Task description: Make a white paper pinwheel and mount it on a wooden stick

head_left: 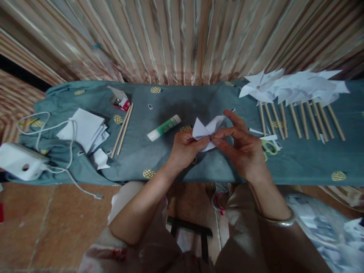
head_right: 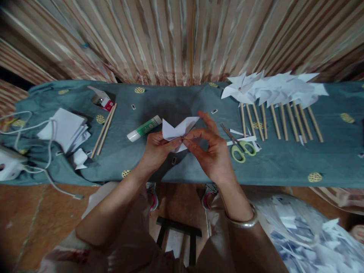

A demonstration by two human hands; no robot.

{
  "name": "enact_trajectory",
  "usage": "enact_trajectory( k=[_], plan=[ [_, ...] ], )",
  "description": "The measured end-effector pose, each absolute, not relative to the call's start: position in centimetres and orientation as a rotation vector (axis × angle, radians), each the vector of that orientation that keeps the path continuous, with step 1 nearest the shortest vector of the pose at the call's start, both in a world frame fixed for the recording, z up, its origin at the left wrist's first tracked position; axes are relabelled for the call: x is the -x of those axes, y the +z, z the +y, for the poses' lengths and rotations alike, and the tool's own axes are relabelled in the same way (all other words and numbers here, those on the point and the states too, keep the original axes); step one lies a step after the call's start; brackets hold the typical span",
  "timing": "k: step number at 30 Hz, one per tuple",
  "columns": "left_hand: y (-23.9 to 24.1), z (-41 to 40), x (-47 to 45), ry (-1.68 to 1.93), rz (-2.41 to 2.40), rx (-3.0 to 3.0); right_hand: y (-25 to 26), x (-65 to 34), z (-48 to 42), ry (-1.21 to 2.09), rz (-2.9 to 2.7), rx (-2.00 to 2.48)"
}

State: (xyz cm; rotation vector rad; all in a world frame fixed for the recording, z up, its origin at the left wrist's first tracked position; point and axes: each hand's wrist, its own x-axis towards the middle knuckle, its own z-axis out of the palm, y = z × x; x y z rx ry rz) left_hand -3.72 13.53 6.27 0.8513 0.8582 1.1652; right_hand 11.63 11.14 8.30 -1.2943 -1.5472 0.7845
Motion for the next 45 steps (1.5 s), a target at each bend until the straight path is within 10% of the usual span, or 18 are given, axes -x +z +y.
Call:
enact_trajectory(
  k=[45],
  plan=[
    [6.0, 13.23, 4.06, 1.142, 0.851, -0.976, 7.8, -11.74, 11.37, 1.111, -1.301, 1.243]
  ],
)
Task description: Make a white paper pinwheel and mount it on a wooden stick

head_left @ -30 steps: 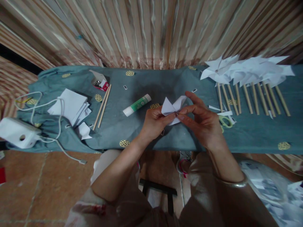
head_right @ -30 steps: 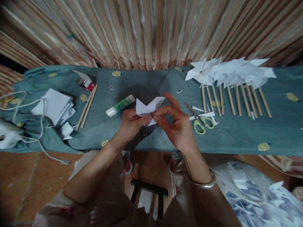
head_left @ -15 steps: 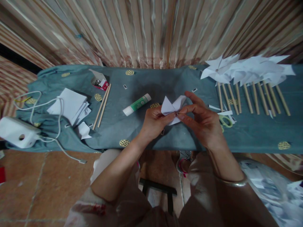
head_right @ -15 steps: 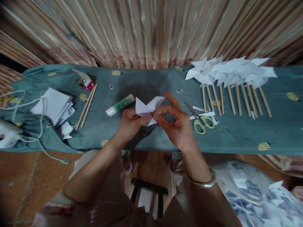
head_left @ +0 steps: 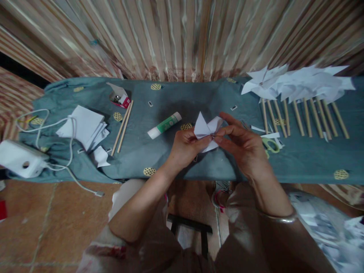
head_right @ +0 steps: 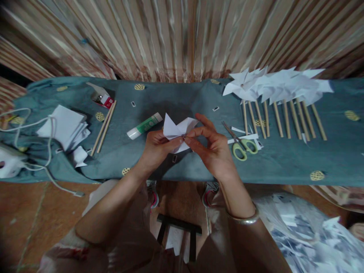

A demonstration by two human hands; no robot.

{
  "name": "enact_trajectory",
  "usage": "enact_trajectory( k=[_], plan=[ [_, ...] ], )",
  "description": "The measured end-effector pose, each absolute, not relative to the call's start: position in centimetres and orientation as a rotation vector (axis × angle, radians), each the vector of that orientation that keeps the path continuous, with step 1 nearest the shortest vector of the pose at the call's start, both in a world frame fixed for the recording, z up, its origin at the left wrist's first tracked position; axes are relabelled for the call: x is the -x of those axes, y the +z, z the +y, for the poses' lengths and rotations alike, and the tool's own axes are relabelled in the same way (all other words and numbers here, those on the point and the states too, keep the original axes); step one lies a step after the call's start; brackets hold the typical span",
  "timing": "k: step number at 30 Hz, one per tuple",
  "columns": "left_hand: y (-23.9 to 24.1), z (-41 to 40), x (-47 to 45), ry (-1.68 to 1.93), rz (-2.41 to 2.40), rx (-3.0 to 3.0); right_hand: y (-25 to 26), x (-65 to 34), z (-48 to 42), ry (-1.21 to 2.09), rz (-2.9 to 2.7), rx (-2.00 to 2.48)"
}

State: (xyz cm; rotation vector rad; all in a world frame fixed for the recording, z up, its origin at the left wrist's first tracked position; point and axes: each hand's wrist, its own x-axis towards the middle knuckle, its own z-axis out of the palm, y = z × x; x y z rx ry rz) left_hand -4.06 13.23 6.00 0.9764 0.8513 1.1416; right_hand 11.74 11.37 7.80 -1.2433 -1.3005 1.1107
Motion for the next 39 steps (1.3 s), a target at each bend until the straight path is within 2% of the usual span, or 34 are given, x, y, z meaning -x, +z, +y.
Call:
enact_trajectory(
  k=[6, 17, 39],
  plan=[
    [6.3, 13.2, 4.1, 1.115, 0.869, -0.969, 7.9, -11.2, 11.5, 1.293, -1.069, 1.227],
    [6.1, 13.1, 4.5, 1.098, 0.923, -0.982, 7.6, -10.7, 11.7, 1.409, -0.883, 1.24],
    [6.0, 13.1, 4.6, 1.087, 1.057, -0.975, 7.2, -9.3, 11.6, 1.368, -0.854, 1.11]
  ],
)
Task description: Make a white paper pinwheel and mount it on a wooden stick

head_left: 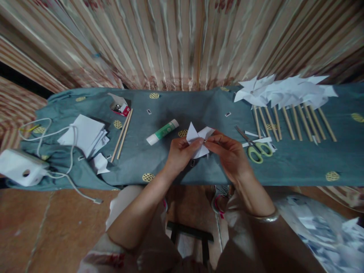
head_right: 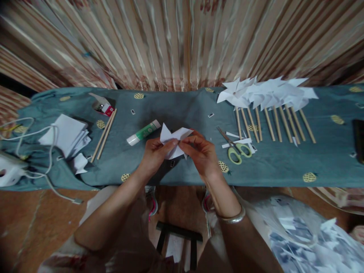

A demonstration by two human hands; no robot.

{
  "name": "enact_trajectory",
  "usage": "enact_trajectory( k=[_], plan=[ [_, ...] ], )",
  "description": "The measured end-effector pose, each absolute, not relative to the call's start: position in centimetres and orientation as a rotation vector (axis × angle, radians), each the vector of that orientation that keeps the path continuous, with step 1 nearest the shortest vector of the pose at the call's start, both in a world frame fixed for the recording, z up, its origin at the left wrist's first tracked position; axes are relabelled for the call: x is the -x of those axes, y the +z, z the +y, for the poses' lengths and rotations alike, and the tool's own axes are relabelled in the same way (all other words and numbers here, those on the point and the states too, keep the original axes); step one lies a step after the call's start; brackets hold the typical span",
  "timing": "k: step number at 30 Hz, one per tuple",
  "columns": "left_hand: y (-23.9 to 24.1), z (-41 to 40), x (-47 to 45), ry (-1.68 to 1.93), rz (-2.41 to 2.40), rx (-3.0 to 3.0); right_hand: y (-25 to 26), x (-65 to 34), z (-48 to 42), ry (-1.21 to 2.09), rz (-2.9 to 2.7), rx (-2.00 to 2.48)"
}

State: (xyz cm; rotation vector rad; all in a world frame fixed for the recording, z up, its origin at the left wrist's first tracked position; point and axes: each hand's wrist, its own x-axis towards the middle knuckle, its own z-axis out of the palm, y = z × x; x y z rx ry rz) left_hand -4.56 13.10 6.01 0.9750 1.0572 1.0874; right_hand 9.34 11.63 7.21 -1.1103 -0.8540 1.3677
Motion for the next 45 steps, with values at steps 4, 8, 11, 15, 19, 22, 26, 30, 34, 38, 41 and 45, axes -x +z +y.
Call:
enact_trajectory(
  k=[4, 8, 11, 15, 19, 22, 26, 30, 34, 38, 41, 45],
  plan=[
    [6.18, 13.1, 4.47, 1.094, 1.074, -0.967, 7.2, -9.08, 11.54, 1.349, -0.852, 1.094],
    [6.45, 13.07, 4.44, 1.095, 1.083, -0.948, 7.02, -8.99, 11.48, 1.301, -0.752, 1.187],
    [6.43, 13.1, 4.47, 1.097, 1.082, -0.934, 6.86, -8.92, 11.55, 1.269, -0.669, 1.229],
    [6.34, 13.16, 4.47, 1.099, 1.075, -0.929, 7.09, -8.84, 11.56, 1.337, -0.628, 1.199],
    [6.5, 13.09, 4.47, 1.091, 1.073, -0.927, 7.64, -8.78, 11.42, 1.431, -0.655, 1.191],
    [6.61, 13.0, 4.51, 1.086, 1.072, -0.94, 7.65, -8.75, 11.38, 1.417, -0.633, 1.198],
    [6.49, 13.01, 4.61, 1.083, 1.083, -0.964, 7.23, -8.72, 11.38, 1.392, -0.652, 1.18],
    [6.29, 13.12, 4.63, 1.083, 1.084, -0.974, 7.0, -8.8, 11.39, 1.348, -0.708, 1.196],
    [6.39, 13.16, 4.42, 1.095, 1.059, -0.943, 7.04, -8.89, 11.46, 1.326, -0.723, 1.2],
    [6.52, 13.17, 4.24, 1.109, 1.079, -0.907, 7.15, -8.85, 11.56, 1.305, -0.746, 1.215],
    [6.46, 13.17, 4.28, 1.118, 1.08, -0.907, 7.28, -8.76, 11.62, 1.307, -0.724, 1.223],
    [6.32, 13.18, 4.35, 1.144, 1.074, -0.924, 7.37, -8.68, 11.68, 1.303, -0.723, 1.228]
  ],
)
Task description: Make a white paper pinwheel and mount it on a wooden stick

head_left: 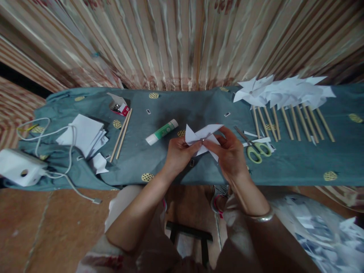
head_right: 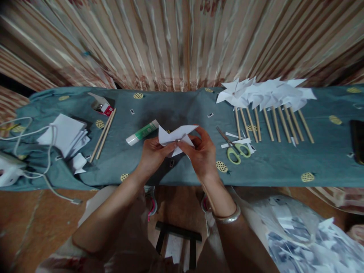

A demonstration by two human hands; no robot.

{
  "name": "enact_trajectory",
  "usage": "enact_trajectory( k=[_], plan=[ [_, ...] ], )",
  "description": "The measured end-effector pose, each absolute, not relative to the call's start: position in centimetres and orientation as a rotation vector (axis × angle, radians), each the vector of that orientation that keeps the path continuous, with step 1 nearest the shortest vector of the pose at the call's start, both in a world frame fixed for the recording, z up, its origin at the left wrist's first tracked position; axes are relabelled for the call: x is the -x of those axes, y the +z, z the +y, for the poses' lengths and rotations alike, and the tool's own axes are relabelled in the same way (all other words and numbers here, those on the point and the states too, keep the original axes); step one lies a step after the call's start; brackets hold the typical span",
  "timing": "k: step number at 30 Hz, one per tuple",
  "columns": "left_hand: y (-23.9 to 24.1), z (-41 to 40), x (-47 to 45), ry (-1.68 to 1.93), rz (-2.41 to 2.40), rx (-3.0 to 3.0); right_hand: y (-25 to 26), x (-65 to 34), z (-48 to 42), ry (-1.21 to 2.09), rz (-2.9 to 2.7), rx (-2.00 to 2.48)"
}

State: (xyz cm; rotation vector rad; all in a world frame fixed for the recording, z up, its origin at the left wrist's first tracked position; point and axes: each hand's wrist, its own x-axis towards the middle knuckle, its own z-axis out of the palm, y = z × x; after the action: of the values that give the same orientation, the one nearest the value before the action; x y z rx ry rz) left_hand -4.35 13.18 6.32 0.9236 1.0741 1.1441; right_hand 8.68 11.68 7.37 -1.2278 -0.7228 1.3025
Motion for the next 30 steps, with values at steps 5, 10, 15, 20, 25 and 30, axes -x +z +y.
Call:
enact_trajectory(
  k=[5, 10, 15, 20, 25, 30],
  plan=[
    [6.14, 13.19, 4.28, 1.172, 1.114, -0.992, 7.24, -8.67, 11.68, 1.311, -0.737, 1.226],
    [5.97, 13.15, 4.4, 1.182, 1.086, -1.064, 7.19, -8.9, 11.65, 1.405, -0.698, 1.215],
    [6.32, 13.01, 4.58, 1.173, 1.104, -1.118, 7.24, -9.0, 11.76, 1.457, -0.682, 1.193],
    [6.46, 12.95, 4.72, 1.179, 1.105, -1.148, 7.14, -8.72, 11.88, 1.452, -0.59, 1.159],
    [6.57, 12.88, 4.8, 1.147, 1.121, -1.183, 6.98, -8.78, 11.9, 1.488, -0.586, 1.16],
    [6.53, 12.97, 4.94, 1.135, 1.089, -1.237, 7.39, -8.68, 11.93, 1.541, -0.56, 1.14]
  ],
)
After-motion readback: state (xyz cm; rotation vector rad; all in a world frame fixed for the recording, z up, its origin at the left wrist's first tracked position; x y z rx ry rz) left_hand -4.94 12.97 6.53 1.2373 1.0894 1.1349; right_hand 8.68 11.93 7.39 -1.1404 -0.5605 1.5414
